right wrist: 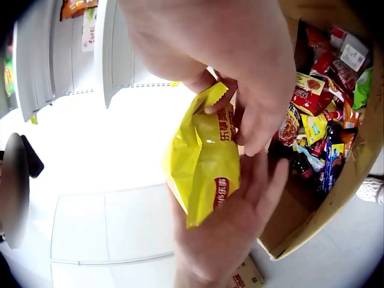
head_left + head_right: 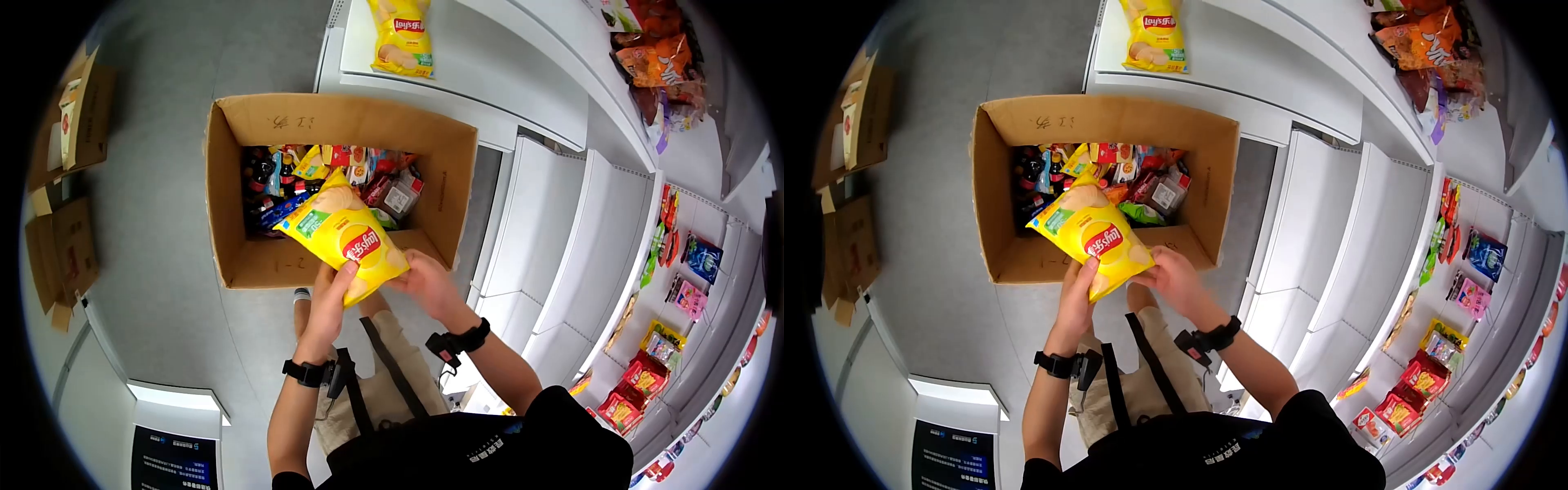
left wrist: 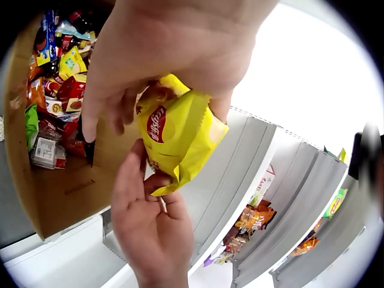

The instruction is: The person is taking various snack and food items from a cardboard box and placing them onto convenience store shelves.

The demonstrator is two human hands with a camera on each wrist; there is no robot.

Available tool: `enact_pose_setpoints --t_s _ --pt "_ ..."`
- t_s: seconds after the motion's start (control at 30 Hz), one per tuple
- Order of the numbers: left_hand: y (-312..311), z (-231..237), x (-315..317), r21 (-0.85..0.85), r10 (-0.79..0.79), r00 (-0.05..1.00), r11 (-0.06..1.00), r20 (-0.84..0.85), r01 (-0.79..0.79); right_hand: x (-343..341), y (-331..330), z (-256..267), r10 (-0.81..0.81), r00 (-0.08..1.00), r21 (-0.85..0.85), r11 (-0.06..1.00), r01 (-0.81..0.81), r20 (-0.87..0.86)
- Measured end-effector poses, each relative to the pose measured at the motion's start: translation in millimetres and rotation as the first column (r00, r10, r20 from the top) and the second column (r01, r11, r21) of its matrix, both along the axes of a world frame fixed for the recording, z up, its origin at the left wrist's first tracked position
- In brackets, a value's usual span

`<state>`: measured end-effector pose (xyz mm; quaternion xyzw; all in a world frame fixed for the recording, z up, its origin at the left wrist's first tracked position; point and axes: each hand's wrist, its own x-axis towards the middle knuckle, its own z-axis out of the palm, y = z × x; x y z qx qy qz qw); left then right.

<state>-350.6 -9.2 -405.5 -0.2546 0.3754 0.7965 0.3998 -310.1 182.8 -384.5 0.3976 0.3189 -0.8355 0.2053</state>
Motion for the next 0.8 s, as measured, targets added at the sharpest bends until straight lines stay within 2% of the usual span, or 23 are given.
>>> enact_pose_setpoints --t_s 0.03,0.13,0.23,0.33,0.43,0.53,0.63,0.73,0.8 --pt "1 8 -5 0.022 0.014 1.000 1.000 -0.024 -0.014 1 -4 5 0.009 1.000 0.028 1.000 -0.008 -0.013" --pt "2 19 -12 -0.035 -0.041 0.992 0.999 -0.122 0.037 -5 -8 19 0.071 0.996 0.265 0.961 -0.081 0.047" --pt "5 27 -20 -0.040 -0.087 0.995 0.996 -0.043 0.085 6 -3 16 0.214 0.977 0.413 0.891 -0.186 -0.022" --pt "6 20 -18 -0.058 -0.094 0.993 0.994 -0.065 0.090 11 3 18 0.269 0.962 0.415 0.881 -0.227 -0.043" --pt "8 19 -15 -0.050 -0.061 0.989 0.997 -0.135 0.055 17 14 15 0.365 0.928 0.352 0.862 -0.365 0.069" --pt "11 20 -18 -0.030 -0.057 0.987 0.998 -0.149 0.053 16 16 17 0.124 0.985 0.291 0.944 -0.155 0.121" --pt "16 24 -23 -0.037 -0.113 0.977 0.993 -0.179 0.108 4 14 32 0.114 0.992 0.284 0.951 -0.126 0.060" --pt "26 25 -22 -0.013 -0.183 0.964 0.983 -0.193 0.184 -9 10 44 0.267 0.964 0.290 0.923 -0.252 -0.013" --pt "30 18 -20 -0.021 -0.202 0.955 0.979 -0.217 0.203 -13 16 36 0.247 0.969 0.331 0.914 -0.233 -0.002"
